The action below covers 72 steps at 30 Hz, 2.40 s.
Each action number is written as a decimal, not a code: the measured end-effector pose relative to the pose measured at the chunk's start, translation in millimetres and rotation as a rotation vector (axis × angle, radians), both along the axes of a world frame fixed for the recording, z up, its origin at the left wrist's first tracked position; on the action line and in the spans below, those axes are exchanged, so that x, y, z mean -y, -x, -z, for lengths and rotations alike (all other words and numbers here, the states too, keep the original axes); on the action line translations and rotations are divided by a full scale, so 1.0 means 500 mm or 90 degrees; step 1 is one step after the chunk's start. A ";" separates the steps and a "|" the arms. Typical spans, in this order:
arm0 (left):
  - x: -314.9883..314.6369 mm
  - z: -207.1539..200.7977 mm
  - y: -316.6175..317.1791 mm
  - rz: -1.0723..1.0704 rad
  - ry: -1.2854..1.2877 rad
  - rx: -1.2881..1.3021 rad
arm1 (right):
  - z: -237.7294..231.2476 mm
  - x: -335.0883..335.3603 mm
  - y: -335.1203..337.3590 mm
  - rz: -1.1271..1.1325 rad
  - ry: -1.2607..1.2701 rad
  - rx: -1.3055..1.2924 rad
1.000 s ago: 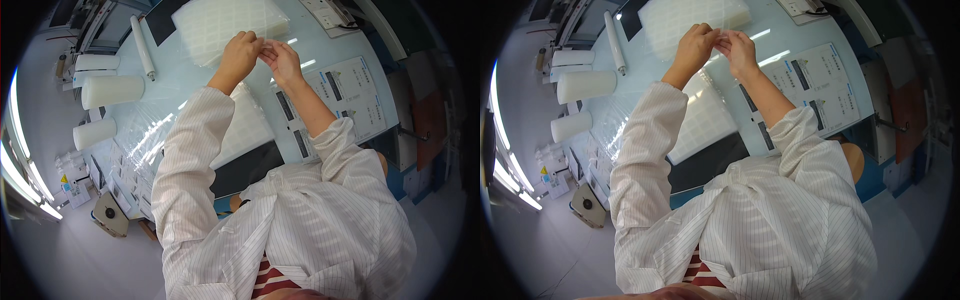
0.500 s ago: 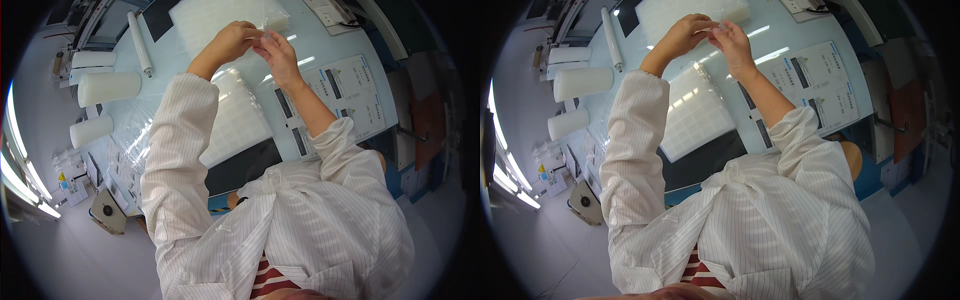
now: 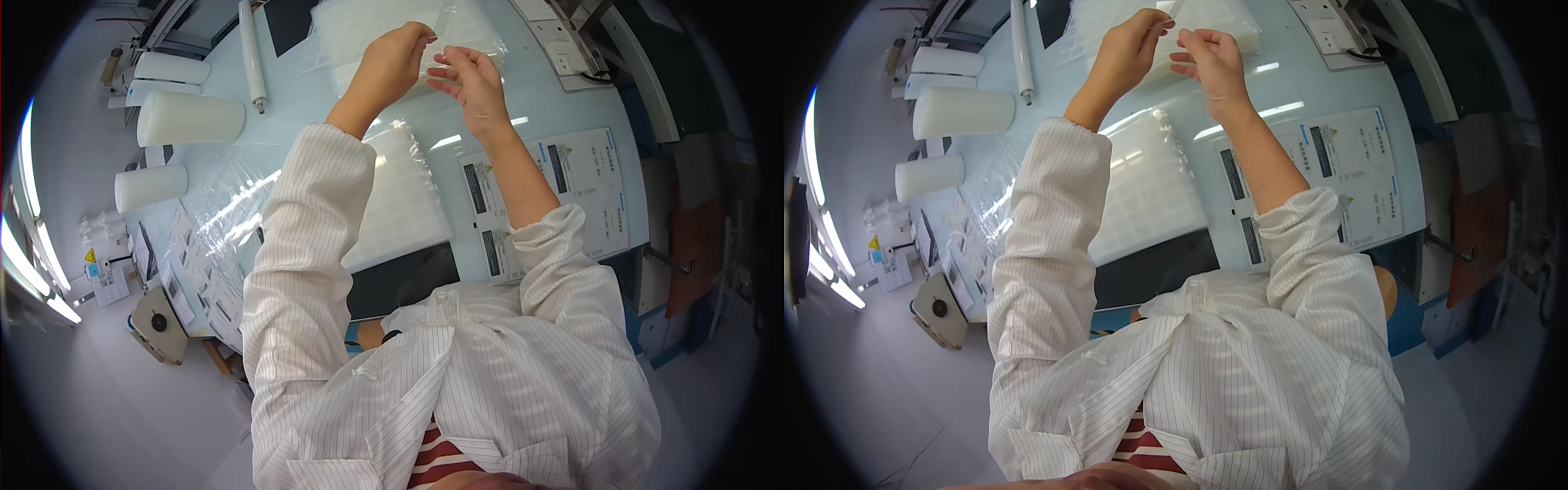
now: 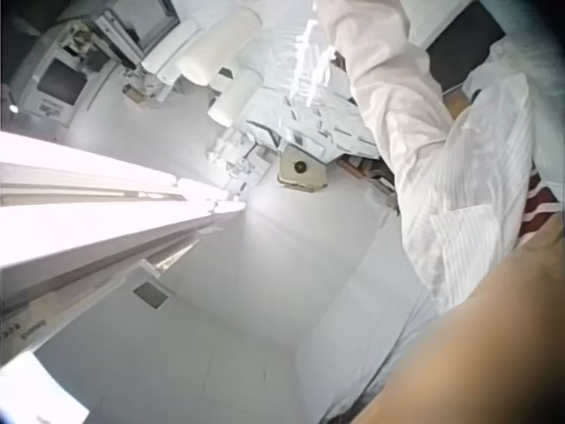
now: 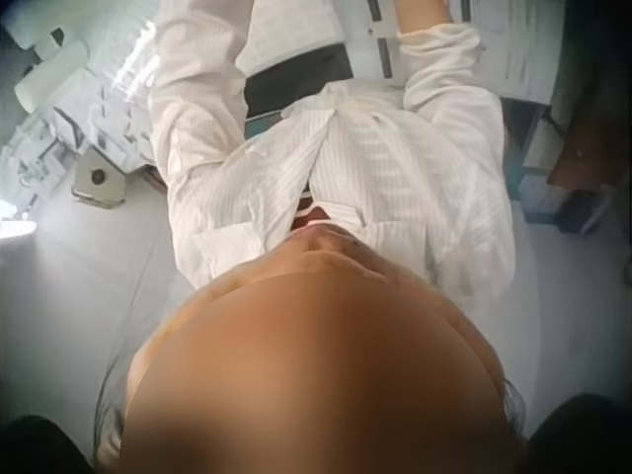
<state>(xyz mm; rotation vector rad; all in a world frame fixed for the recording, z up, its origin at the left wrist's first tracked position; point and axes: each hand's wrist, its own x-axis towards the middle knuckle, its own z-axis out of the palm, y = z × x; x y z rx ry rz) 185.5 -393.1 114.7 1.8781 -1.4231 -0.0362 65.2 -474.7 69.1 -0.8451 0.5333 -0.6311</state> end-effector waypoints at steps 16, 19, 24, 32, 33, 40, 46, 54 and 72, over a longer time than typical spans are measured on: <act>-0.004 -0.164 -0.115 -0.185 0.336 0.063 | 0.026 0.024 0.004 0.000 -0.025 -0.175; -0.049 -0.212 -0.203 -0.316 0.430 0.040 | 0.034 0.025 0.007 -0.016 -0.041 -0.169; -0.242 -0.204 -0.385 -0.325 0.612 -0.155 | 0.040 0.053 0.016 -0.019 -0.042 -0.184; -0.535 -0.187 -0.286 -0.474 0.637 -0.225 | 0.026 0.127 0.060 -0.135 0.003 -0.232; -0.565 -0.177 -0.268 -0.482 0.639 -0.225 | 0.028 0.134 0.067 -0.145 0.014 -0.244; -0.739 -0.145 -0.058 -0.641 0.140 0.324 | 0.026 0.139 0.083 -0.181 0.025 -0.195; -0.873 -0.020 -0.084 -0.567 -0.138 0.487 | 0.010 0.128 0.085 -0.212 0.029 -0.175; -0.858 0.203 -0.122 -0.636 -0.280 0.237 | -0.044 0.056 0.090 -0.219 0.041 -0.200; -0.487 0.114 0.118 -0.521 0.184 -0.420 | -0.030 -0.100 0.236 -0.403 0.155 -0.241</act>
